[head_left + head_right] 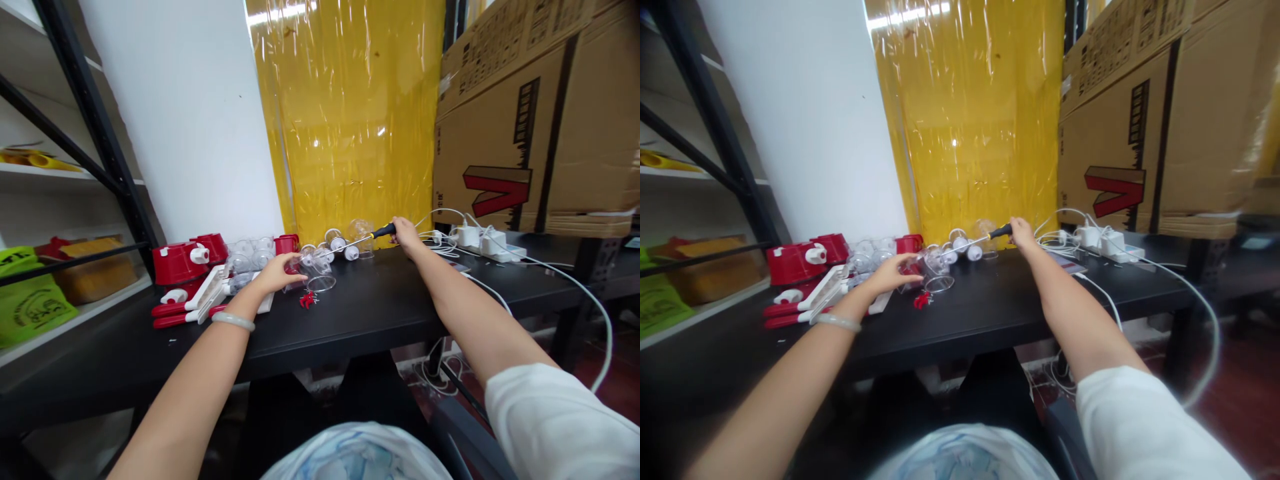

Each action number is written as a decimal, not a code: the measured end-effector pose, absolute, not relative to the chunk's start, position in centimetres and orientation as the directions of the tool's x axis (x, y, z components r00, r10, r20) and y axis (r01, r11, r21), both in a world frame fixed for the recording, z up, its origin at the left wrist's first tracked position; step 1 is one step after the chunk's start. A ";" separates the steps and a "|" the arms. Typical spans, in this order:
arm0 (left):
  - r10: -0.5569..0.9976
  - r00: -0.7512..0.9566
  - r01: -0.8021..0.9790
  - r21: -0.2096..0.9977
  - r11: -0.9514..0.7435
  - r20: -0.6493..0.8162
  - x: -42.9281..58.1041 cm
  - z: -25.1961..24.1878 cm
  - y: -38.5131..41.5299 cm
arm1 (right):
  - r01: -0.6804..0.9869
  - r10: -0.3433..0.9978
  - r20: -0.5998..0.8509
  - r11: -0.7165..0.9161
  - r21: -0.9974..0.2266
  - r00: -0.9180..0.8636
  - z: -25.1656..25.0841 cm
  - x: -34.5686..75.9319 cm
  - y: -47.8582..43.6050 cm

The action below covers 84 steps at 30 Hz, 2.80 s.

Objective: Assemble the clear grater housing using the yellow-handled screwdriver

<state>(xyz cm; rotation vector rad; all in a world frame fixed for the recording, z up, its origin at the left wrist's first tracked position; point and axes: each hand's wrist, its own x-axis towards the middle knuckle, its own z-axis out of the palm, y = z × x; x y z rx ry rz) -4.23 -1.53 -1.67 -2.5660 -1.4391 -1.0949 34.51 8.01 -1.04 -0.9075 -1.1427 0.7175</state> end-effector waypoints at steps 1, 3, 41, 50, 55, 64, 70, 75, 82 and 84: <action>0.750 0.333 0.752 0.318 -0.577 0.572 -4.2 -1.7 -1.5 | -0.016 0.853 0.441 0.463 -0.886 0.279 -1.1 34.5 8.1; 0.753 0.325 0.757 0.320 -0.570 0.572 -4.2 -1.7 -1.6 | -0.007 0.855 0.434 0.455 -0.891 0.285 -1.2 34.4 8.3; 0.760 0.306 0.784 0.300 -0.543 0.574 -4.4 -1.7 -1.5 | -0.249 0.910 0.364 0.406 -0.879 0.200 -0.7 34.4 7.4; 0.753 0.316 0.772 0.304 -0.558 0.577 -4.3 -1.7 -1.4 | -0.058 0.812 0.502 0.540 -0.839 0.299 -0.8 34.3 7.7; 0.765 0.307 0.770 0.326 -0.549 0.566 -4.1 -1.7 -1.5 | -0.039 0.809 0.491 0.530 -0.847 0.324 -0.6 34.3 7.7; 0.764 0.300 0.771 0.327 -0.546 0.571 -4.1 -1.7 -1.7 | -0.335 0.883 0.427 0.469 -0.817 0.196 -0.4 34.4 6.8; 0.764 0.308 0.769 0.324 -0.550 0.567 -4.3 -1.7 -1.5 | -0.251 0.886 0.431 0.462 -0.850 0.172 -0.8 34.3 6.8; 0.768 0.297 0.782 0.316 -0.537 0.568 -4.3 -1.6 -1.7 | -0.254 0.897 0.362 0.423 -0.870 0.254 -0.7 33.6 7.1; 0.768 0.297 0.783 0.316 -0.536 0.567 -4.5 -1.7 -1.6 | -0.337 0.912 0.296 0.384 -0.860 0.284 -1.6 32.2 7.6; 0.760 0.303 0.776 0.315 -0.547 0.575 -4.7 -1.7 -1.5 | -0.263 0.883 0.331 0.424 -0.867 0.334 -2.1 31.8 7.9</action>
